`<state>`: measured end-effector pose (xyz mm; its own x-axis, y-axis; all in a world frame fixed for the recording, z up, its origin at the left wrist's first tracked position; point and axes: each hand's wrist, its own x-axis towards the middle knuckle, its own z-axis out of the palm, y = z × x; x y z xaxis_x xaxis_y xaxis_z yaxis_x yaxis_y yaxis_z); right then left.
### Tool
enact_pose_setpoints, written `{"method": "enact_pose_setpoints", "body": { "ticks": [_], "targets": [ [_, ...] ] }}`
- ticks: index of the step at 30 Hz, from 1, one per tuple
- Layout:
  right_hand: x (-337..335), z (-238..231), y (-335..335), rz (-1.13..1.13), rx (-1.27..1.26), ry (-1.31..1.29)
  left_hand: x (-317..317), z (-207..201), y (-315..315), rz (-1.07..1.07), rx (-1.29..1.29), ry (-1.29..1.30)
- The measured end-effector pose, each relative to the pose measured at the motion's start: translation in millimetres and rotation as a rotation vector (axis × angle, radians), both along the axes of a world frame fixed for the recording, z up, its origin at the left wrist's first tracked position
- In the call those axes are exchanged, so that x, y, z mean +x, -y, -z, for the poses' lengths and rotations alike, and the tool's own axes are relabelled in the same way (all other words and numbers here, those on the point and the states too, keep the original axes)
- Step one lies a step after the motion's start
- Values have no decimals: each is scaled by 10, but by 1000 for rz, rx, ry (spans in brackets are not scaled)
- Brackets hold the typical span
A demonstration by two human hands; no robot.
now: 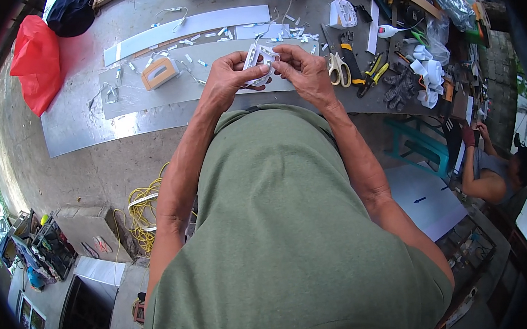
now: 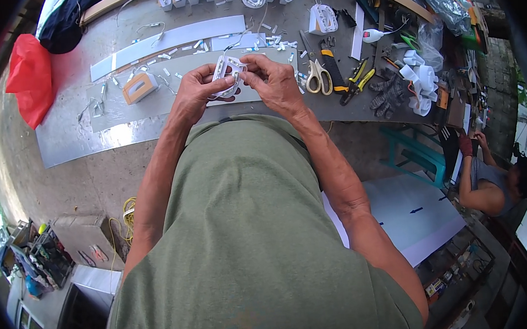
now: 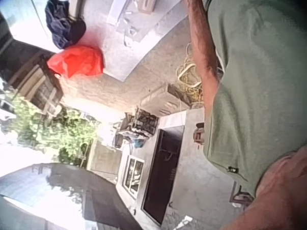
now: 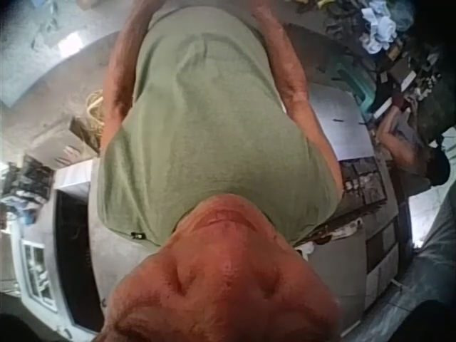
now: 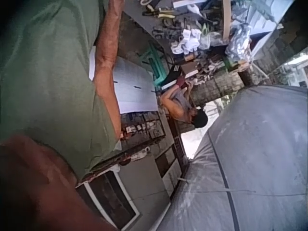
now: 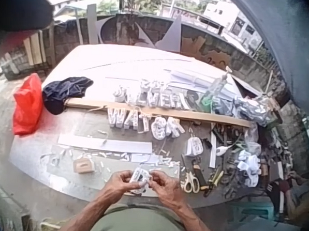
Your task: The recorder is attaching LED strips and wiring to acrylic sign letters on a workshop table.
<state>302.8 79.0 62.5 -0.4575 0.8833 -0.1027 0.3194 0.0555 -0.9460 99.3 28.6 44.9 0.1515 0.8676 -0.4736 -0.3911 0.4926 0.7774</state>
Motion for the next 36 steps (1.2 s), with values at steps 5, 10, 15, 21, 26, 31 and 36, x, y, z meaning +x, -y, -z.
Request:
{"method": "enact_pose_setpoints", "body": {
  "ticks": [5, 10, 15, 21, 26, 31, 36],
  "targets": [
    [35, -12, -20, -88, 277, -1, 36, 5, -27, -13, -31, -57],
    [77, -34, -64, -184, 539, 150, 25, 42, -2, -26, -42, -45],
    [48, -70, -82, -182, 594, 180, 29, 48, 2, -44, 7, -127],
    [-96, -76, 9, -47, 413, 209, 78, 10, -1, -111, 65, -214],
    [-203, 7, 36, 136, 53, 252, 140, 40, -4, -120, 145, -456],
    [-185, 38, -33, 159, -471, -31, 105, 60, -17, -161, 154, -501],
    [-115, -104, -109, 64, -87, 24, 12, 55, -6, -137, 58, -181]
  ]
}}
